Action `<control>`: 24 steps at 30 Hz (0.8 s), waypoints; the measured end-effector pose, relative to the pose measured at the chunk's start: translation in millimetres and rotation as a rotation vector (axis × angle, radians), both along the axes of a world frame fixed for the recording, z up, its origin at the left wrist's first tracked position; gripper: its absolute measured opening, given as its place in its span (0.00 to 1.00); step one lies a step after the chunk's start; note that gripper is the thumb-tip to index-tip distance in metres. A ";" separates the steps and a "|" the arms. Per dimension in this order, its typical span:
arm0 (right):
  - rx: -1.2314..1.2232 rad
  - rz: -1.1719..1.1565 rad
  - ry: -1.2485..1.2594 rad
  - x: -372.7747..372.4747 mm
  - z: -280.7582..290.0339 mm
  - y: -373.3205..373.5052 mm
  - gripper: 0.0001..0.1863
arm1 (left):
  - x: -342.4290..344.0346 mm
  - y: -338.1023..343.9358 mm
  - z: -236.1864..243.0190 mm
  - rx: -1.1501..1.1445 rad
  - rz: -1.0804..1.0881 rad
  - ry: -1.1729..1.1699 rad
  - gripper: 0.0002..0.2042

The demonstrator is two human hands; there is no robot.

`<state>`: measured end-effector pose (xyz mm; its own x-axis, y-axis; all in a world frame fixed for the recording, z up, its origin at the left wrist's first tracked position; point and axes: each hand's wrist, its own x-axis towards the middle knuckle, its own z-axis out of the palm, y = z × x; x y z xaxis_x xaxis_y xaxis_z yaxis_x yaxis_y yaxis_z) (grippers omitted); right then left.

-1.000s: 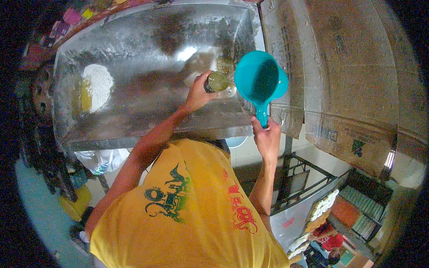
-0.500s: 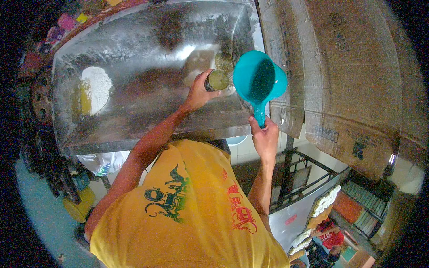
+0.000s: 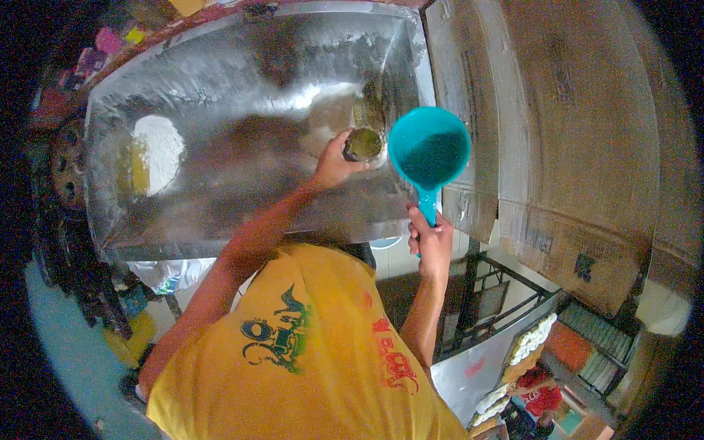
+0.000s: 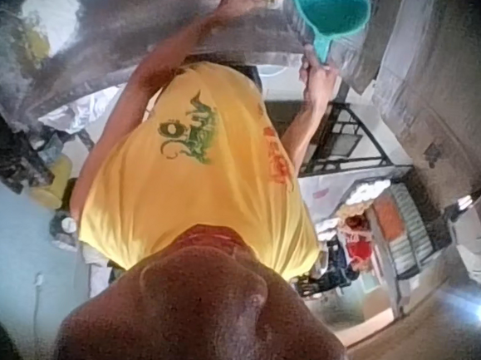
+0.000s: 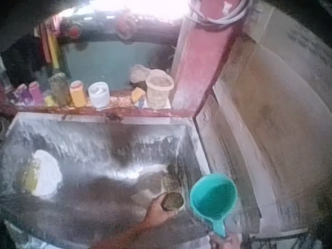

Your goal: Mix water with flour in a large trough and knead it into dough, then transfer to a table for further shaping.

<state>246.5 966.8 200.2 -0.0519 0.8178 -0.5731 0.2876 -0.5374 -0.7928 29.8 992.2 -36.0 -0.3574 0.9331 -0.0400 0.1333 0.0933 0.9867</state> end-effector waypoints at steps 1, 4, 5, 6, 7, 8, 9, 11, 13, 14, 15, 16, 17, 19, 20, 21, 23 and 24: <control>0.000 0.003 0.004 2.4 -2.4 -0.7 0.13 | 1.5 3.2 -3.7 -0.021 -0.010 -0.053 0.43; -0.004 -0.041 -0.022 9.5 -7.1 -3.1 0.15 | 9.2 9.2 -12.6 -0.196 -0.075 -0.363 0.38; -0.007 -0.044 -0.030 8.7 -6.1 -2.8 0.15 | 10.1 11.1 -26.5 -0.191 -0.058 -0.361 0.38; -0.008 -0.046 -0.037 7.9 -5.1 -2.3 0.15 | 11.0 12.7 -39.9 -0.254 -0.051 -0.344 0.38; -0.004 -0.039 -0.079 13.3 -8.1 -2.4 0.14 | 18.2 16.2 -59.7 -0.320 -0.060 -0.333 0.37; -0.003 -0.039 -0.078 16.0 -9.9 -2.0 0.14 | 23.6 19.8 -77.8 -0.319 -0.060 -0.332 0.37; -0.017 -0.058 -0.084 18.6 -12.8 -2.1 0.14 | 28.4 22.4 -95.7 -0.381 -0.083 -0.258 0.38; -0.027 -0.054 -0.087 15.1 -13.6 -1.1 0.14 | 25.6 24.6 -102.0 -0.477 -0.120 -0.184 0.40; -0.065 -0.074 -0.082 15.2 -15.9 0.3 0.14 | 28.0 26.7 -100.6 -0.471 -0.141 -0.165 0.40; -0.066 -0.089 -0.084 19.7 -18.7 -0.2 0.14 | 32.6 29.6 -87.8 -0.468 -0.188 -0.146 0.40; -0.074 -0.105 -0.094 24.3 -21.7 -0.6 0.14 | 36.5 33.9 -74.7 -0.527 -0.228 -0.146 0.43; -0.075 -0.086 -0.094 19.8 -18.9 1.2 0.14 | 33.5 35.2 -82.4 -0.520 -0.206 -0.139 0.43; -0.067 -0.058 -0.087 13.0 -16.0 4.5 0.14 | 30.9 37.1 -100.2 -0.549 -0.165 -0.175 0.43; -0.086 -0.064 -0.088 11.8 -15.9 8.7 0.14 | 31.1 43.7 -105.0 -0.573 -0.145 -0.210 0.44; -0.083 -0.081 -0.089 15.3 -17.0 9.1 0.14 | 32.6 46.6 -93.8 -0.595 -0.225 -0.202 0.45; -0.106 -0.093 -0.097 18.1 -17.4 9.7 0.14 | 34.7 49.3 -82.1 -0.615 -0.304 -0.195 0.46; -0.110 -0.020 -0.086 3.3 -10.7 17.9 0.14 | 23.3 47.2 -110.9 -0.593 -0.203 -0.104 0.44; -0.112 0.001 -0.075 -1.9 -9.9 21.1 0.14 | 20.1 45.1 -123.6 -0.587 -0.139 -0.022 0.43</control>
